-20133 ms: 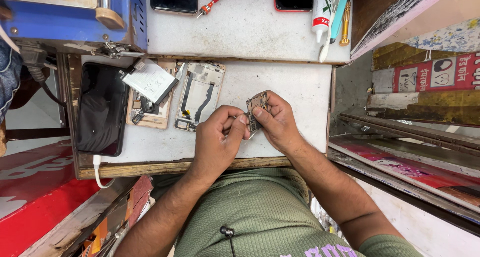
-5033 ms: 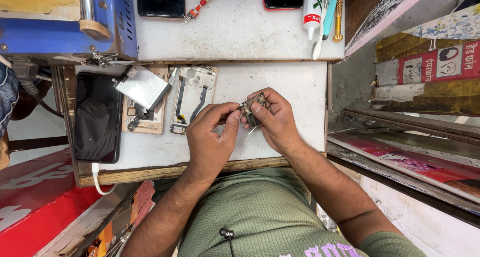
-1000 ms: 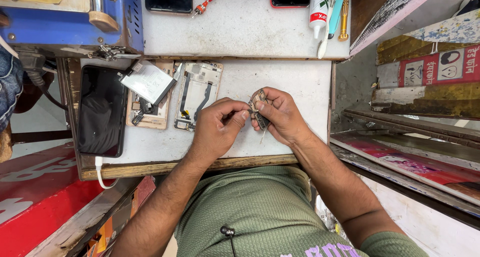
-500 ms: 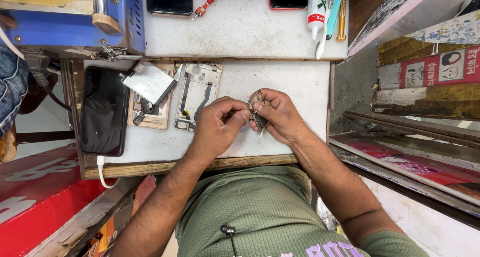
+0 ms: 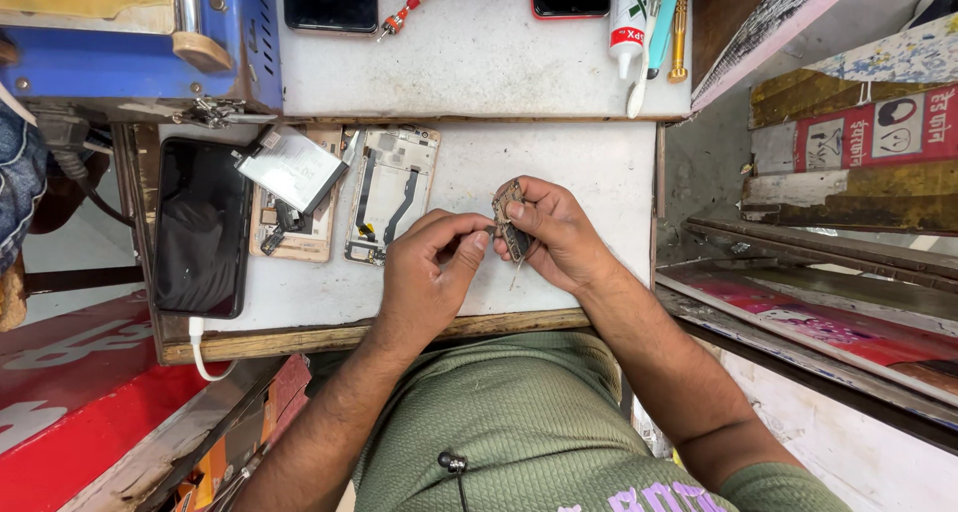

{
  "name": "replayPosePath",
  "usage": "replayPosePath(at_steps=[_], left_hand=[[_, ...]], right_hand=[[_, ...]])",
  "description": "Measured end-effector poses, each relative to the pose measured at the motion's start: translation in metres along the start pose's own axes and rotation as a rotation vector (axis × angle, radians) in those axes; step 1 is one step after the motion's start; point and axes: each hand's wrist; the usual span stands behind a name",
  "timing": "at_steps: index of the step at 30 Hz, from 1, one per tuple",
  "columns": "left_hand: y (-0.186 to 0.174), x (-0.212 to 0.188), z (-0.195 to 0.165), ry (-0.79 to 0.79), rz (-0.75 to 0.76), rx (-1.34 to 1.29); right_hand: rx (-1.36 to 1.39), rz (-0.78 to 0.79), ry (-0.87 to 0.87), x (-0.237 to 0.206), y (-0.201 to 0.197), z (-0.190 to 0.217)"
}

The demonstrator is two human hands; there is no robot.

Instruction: The person works on a disassembled smartphone motherboard at a repair bench, manipulating small components with their fingers and a small tool. They then apply liquid from a bottle and scrub the board with a brush, setting it back on the bench.

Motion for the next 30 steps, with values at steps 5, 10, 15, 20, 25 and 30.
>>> replayPosePath(at_steps=[5,10,15,20,25,30], left_hand=[[0.003,0.001,-0.002,-0.012,-0.031,0.025],[0.005,-0.002,-0.006,-0.010,-0.049,0.088],[0.006,-0.003,-0.010,0.047,-0.095,0.168],[0.006,-0.003,-0.014,0.089,-0.124,0.251],[0.007,-0.004,-0.019,0.084,-0.159,0.366],[0.007,-0.004,-0.023,0.134,-0.167,0.522]], right_hand=[[-0.012,-0.009,0.002,-0.001,0.002,0.000],[-0.070,-0.004,-0.031,0.000,0.003,-0.001],[-0.135,-0.008,-0.076,-0.001,0.004,-0.003],[-0.168,-0.032,-0.092,-0.002,0.007,-0.004],[-0.264,-0.064,-0.156,-0.004,0.011,-0.008],[-0.523,-0.127,-0.251,-0.008,0.015,-0.012]])
Point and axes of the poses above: each hand's wrist, its own x-axis towards the middle knuckle, its own y-axis out of the palm, z = x × y, and after that the axes turned 4 degrees about -y, right-handed
